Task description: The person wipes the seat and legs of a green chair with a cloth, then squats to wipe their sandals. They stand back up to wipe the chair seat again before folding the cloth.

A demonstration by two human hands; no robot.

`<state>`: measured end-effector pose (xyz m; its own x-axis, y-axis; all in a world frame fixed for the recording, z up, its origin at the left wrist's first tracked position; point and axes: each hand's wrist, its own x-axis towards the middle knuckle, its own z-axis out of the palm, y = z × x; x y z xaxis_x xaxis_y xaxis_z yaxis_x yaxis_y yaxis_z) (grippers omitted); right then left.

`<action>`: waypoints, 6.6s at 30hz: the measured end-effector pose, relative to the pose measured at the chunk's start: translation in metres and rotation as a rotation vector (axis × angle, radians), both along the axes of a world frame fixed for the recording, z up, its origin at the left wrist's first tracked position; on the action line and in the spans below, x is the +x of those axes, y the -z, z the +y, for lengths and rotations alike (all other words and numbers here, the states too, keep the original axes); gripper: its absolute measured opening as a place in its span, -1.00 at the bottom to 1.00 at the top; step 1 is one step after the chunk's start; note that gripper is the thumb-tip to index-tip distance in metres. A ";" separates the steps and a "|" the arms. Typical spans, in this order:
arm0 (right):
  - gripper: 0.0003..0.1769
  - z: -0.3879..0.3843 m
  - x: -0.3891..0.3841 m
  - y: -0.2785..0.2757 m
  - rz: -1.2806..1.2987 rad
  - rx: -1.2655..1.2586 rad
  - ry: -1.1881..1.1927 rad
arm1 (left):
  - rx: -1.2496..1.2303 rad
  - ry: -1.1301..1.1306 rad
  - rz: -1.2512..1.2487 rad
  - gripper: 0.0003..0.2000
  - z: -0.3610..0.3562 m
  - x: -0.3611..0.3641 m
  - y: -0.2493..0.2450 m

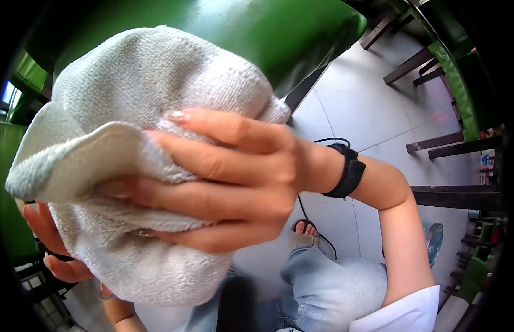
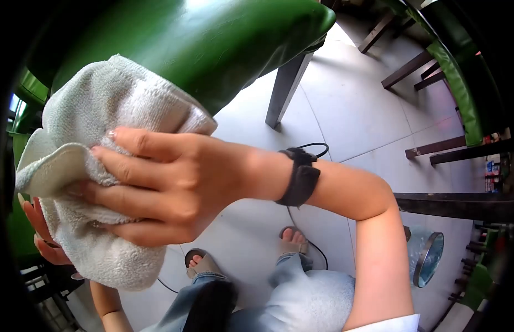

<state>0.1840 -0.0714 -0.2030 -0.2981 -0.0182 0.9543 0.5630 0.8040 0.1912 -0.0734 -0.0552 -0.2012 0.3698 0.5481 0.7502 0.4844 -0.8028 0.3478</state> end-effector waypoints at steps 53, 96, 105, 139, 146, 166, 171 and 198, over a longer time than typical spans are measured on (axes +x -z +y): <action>-0.48 0.016 0.147 -0.007 -0.202 0.028 0.409 | 0.046 0.159 0.235 -0.56 -0.025 0.039 -0.016; -0.52 -0.060 0.292 -0.046 1.209 -1.375 0.019 | -0.584 -0.017 -0.460 -0.06 0.136 0.073 -0.006; -0.65 -0.104 0.353 -0.048 1.256 -1.392 0.041 | -0.573 0.184 -0.367 -0.20 0.061 0.112 -0.023; -0.38 -0.131 0.243 -0.082 0.904 -0.540 0.300 | -0.443 0.575 -0.377 0.35 -0.013 0.346 -0.025; -0.20 -0.107 0.231 -0.100 1.052 -0.761 0.231 | -0.510 0.775 -0.258 0.43 0.033 0.377 -0.016; -0.29 -0.224 0.243 -0.084 1.158 -0.302 0.702 | -0.254 0.983 0.136 0.46 -0.062 0.385 -0.036; -0.31 -0.214 0.264 -0.093 1.137 -0.229 0.743 | -0.381 1.000 0.143 0.50 -0.066 0.428 -0.036; -0.30 -0.159 0.304 -0.089 0.875 0.000 0.967 | -0.581 0.964 -0.219 0.58 -0.054 0.523 -0.006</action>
<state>0.4878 -0.2307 -0.1140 0.5259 -0.1470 0.8378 0.8474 0.0058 -0.5309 0.4500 -0.1093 -0.1950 0.7167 0.3926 0.5763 -0.3615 -0.4975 0.7885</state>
